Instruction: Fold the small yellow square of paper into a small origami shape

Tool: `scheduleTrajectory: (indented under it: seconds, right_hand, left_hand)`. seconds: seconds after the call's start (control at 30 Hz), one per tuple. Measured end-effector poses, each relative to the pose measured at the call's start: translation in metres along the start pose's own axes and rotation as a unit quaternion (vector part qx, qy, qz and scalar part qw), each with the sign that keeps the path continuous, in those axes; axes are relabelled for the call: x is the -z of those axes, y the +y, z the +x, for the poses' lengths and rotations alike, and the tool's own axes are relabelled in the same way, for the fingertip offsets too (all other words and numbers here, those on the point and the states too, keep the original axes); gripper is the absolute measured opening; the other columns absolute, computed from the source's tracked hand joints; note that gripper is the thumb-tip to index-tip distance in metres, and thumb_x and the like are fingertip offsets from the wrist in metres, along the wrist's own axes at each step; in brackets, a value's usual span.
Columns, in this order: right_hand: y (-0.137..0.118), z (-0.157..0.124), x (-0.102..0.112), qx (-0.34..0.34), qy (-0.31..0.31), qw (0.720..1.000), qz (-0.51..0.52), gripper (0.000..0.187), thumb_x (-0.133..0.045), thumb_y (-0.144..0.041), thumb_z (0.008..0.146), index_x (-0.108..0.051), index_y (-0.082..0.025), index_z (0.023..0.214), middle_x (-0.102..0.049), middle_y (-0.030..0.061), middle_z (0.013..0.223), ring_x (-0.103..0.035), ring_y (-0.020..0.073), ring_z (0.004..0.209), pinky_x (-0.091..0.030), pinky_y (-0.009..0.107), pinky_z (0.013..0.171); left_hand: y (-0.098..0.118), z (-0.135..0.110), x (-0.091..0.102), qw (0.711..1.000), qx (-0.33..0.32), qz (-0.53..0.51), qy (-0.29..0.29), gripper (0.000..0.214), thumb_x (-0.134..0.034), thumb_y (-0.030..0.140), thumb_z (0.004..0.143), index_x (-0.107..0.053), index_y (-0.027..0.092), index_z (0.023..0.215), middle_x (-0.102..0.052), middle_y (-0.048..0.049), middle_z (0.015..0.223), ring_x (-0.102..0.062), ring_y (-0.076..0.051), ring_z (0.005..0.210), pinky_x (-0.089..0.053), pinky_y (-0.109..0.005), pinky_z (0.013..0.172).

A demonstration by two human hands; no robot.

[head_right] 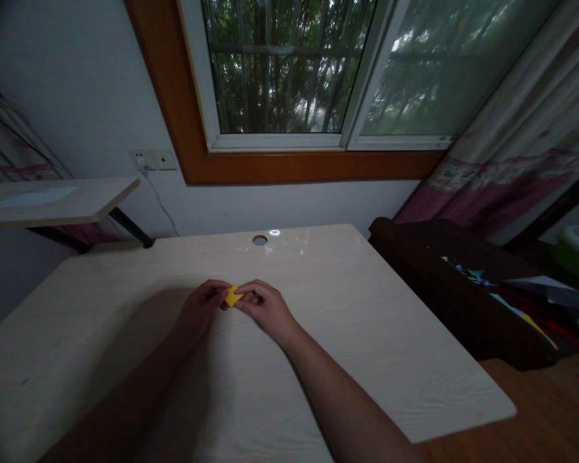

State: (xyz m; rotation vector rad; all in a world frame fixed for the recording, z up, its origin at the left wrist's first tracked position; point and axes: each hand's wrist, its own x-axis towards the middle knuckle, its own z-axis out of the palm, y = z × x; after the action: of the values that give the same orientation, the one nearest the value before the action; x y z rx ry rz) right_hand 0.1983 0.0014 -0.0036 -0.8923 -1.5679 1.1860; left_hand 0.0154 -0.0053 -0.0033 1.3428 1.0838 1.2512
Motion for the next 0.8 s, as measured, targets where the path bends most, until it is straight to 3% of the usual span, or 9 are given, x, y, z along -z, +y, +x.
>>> scheduleTrajectory:
  seconds: [0.53,0.8]
  right_hand:
    - [0.0035,0.0004,0.0009,0.009,0.011,1.000,-0.025,0.018,-0.070,-0.038,0.081,-0.072,-0.023,0.089,-0.059,0.0019,0.080,-0.054,0.0148,0.071,-0.043,0.028,0.065]
    - [-0.0025,0.0014,0.0031,0.036,0.026,0.997,-0.056,0.012,-0.068,-0.034,0.083,-0.072,-0.023,0.084,-0.060,0.0026,0.080,-0.056,0.0167,0.074,-0.042,0.029,0.067]
  left_hand:
    - [-0.0010,-0.0016,-0.0016,1.000,-0.013,0.001,-0.025,0.019,-0.062,0.032,0.084,-0.064,0.016,0.094,-0.065,-0.0018,0.077,-0.060,-0.011,0.065,-0.050,-0.024,0.063]
    - [0.0028,-0.0074,-0.0031,0.995,-0.067,0.063,-0.042,0.015,-0.059,0.030,0.087,-0.062,0.018,0.094,-0.064,-0.0041,0.092,-0.061,-0.013,0.073,-0.052,-0.026,0.068]
